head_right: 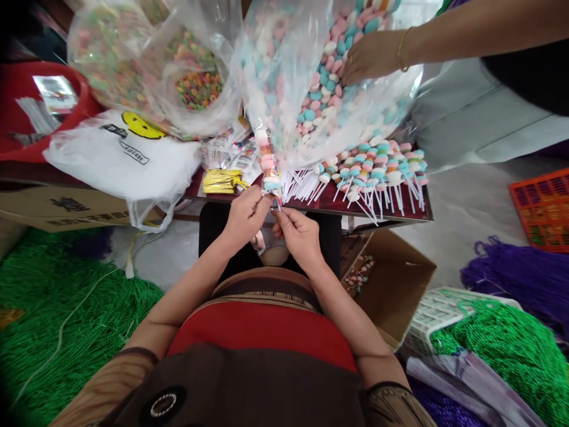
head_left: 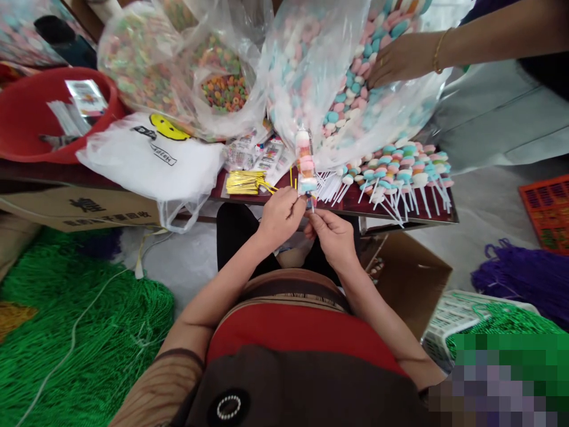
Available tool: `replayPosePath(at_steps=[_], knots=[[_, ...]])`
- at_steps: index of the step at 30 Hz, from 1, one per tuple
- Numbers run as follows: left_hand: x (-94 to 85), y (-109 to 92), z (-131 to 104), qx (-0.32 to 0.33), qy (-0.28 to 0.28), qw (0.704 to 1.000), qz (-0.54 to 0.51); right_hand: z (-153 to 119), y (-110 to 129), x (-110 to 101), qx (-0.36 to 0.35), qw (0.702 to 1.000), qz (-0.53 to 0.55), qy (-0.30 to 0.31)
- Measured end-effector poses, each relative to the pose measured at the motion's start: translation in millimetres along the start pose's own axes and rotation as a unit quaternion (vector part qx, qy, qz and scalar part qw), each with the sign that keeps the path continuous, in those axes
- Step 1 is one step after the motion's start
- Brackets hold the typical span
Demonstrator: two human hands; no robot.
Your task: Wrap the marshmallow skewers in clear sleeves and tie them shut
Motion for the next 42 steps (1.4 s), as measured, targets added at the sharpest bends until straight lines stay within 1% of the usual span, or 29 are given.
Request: replayPosePath(at_steps=[2,4,5,7,8,9,11,13,14,16,18,22,27,30,32,33,35,37,39,42], knots=[[-2.7,-7,-5,0.041,-0.024,0.997,0.068,2,4,-5,-0.031,0.999,-0.035,-0.02],[-2.7,-10,-8,0.047,-0.009,0.996,0.079,3,7,-8,-0.054,0.996,-0.057,-0.033],[-3.4,-8,-8,0.032,0.01,0.998,0.054,4,8,-9,-0.06,0.996,-0.06,-0.034],[-6.4,2,-5,-0.031,0.05,0.997,-0.056,3,10,-9,-0.062,0.996,-0.057,-0.035],[-6.9,9,-2,-0.069,0.067,0.987,-0.13,3,11,-9,-0.061,0.996,-0.053,-0.034],[-5.2,15,0,-0.104,0.085,0.969,-0.205,2,13,-8,-0.059,0.997,-0.049,-0.03],[6.1,22,3,-0.158,0.13,0.922,-0.329,1,15,-5,-0.057,0.997,-0.043,-0.019],[22.1,23,4,-0.191,0.178,0.878,-0.401,0,19,-1,-0.059,0.997,-0.045,-0.004],[29.0,23,4,-0.203,0.194,0.863,-0.42,0,20,1,-0.059,0.997,-0.05,0.004],[37.2,23,2,-0.22,0.206,0.848,-0.437,-1,22,4,-0.056,0.997,-0.056,0.016],[40.7,22,0,-0.226,0.21,0.843,-0.441,-2,23,7,-0.051,0.997,-0.053,0.024],[42.2,24,-3,-0.229,0.213,0.832,-0.458,-1,21,11,-0.043,0.998,-0.035,0.032],[45.7,27,-5,-0.248,0.204,0.826,-0.464,-1,13,10,-0.034,0.999,-0.005,0.015],[42.0,26,-3,-0.242,0.188,0.816,-0.491,-1,8,16,0.003,0.997,0.063,0.045],[42.8,23,-4,-0.238,0.207,0.801,-0.508,-4,4,24,0.049,0.985,0.142,0.085],[45.6,21,-6,-0.239,0.23,0.792,-0.513,-6,3,28,0.073,0.976,0.18,0.102],[53.3,16,-11,-0.246,0.285,0.771,-0.513,-9,1,33,0.109,0.958,0.237,0.117],[58.6,14,-16,-0.254,0.321,0.759,-0.506,-12,-2,36,0.129,0.949,0.263,0.12],[58.7,14,-16,-0.258,0.321,0.762,-0.5,-13,-3,39,0.135,0.945,0.27,0.125],[53.0,17,-12,-0.26,0.29,0.774,-0.499,-10,-7,37,0.125,0.952,0.258,0.105]])
Point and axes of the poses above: each hand's wrist, its own z-axis towards the middle knuckle, its own x-axis out of the palm, y = z × x, the point moved 10 cm from there along z, towards the middle knuckle, and after that the axes turned 13 degrees about -x, right-handed, at the moved point
